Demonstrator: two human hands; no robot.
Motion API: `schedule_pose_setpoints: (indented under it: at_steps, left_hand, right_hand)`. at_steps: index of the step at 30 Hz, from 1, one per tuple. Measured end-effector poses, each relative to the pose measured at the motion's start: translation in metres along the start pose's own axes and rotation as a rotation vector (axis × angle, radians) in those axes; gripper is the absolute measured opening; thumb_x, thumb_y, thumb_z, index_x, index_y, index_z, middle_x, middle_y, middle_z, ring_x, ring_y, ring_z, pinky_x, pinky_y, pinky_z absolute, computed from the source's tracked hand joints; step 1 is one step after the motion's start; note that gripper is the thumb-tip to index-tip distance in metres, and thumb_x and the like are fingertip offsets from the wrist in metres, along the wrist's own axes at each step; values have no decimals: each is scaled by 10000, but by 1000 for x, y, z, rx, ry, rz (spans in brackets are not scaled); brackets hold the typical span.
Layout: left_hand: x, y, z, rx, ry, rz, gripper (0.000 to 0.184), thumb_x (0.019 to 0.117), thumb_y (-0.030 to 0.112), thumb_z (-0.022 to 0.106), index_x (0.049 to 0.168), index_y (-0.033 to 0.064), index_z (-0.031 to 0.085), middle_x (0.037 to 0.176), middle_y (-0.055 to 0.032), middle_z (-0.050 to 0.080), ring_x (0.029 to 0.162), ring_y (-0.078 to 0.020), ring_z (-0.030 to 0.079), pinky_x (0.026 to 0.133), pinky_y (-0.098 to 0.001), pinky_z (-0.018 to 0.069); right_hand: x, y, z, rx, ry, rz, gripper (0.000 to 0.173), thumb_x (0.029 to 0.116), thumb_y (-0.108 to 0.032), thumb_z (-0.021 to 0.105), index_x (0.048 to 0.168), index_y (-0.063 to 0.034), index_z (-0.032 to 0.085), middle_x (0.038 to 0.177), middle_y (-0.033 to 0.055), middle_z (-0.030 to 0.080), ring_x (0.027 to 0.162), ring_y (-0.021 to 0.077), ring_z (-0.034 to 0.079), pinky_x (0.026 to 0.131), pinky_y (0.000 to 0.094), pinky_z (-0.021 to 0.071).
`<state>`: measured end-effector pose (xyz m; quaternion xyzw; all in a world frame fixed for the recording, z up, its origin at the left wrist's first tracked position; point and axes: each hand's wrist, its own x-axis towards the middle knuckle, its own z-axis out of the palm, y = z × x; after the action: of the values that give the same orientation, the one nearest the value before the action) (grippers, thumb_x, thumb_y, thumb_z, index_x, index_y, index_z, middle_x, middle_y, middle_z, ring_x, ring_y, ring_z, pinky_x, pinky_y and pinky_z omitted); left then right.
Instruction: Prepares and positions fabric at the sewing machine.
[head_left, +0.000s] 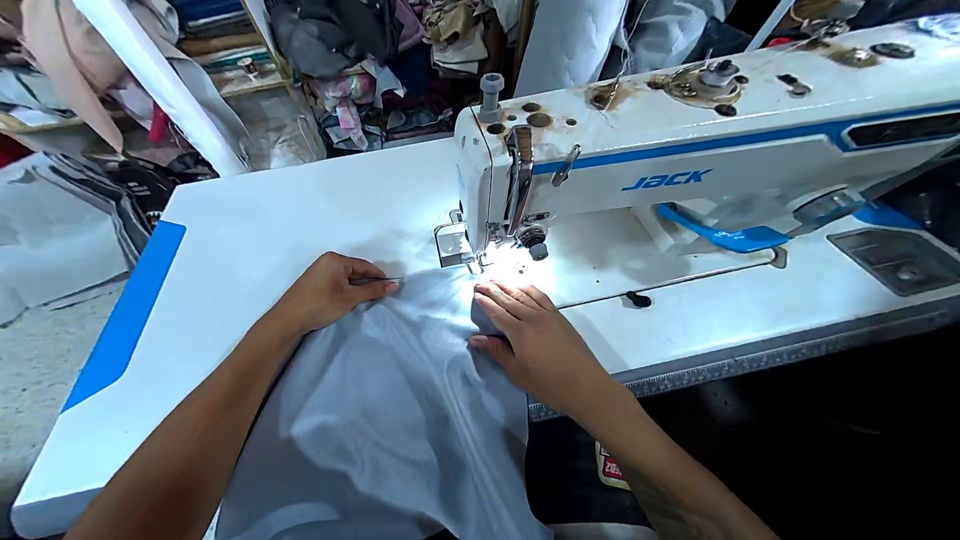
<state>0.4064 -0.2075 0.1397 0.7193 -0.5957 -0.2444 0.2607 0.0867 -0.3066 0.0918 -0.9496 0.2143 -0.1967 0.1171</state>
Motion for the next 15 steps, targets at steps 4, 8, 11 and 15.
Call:
schedule_pose_setpoints:
  at_steps: [4,8,11,15]
  left_hand:
    - [0,0,-1,3,-13,-14,152,942,330,753,953,185,797,765,50,746,669,-53,680,611,-287,568]
    - [2,1,0,-8,-11,-37,144,937,308,759,961,172,798,767,37,751,666,-59,683,609,-283,569]
    - [0,0,1,-24,-13,-33,140,934,305,763,965,173,798,776,37,756,677,-62,693,612,-277,579]
    - [3,1,-1,0,-17,-30,133,934,299,763,971,176,801,778,39,755,675,-58,687,617,-291,578]
  right_hand:
    - [-1,-1,-1,-2,-15,39,608,1048,-581,425,1394,-130,640,1495,9,578,1423,167,490,1220,411,346]
    - [1,0,1,1,-31,38,612,1045,-583,429,1395,-127,639,1498,14,576,1438,181,474,1229,415,329]
    - [-5,-2,-10,48,0,71,553,1031,-546,501,1369,-139,659,1455,6,608,1387,168,526,1188,401,393]
    - [-40,43,-104,14,614,162,222,990,-164,674,1151,-26,741,1136,122,751,1047,217,733,918,402,618]
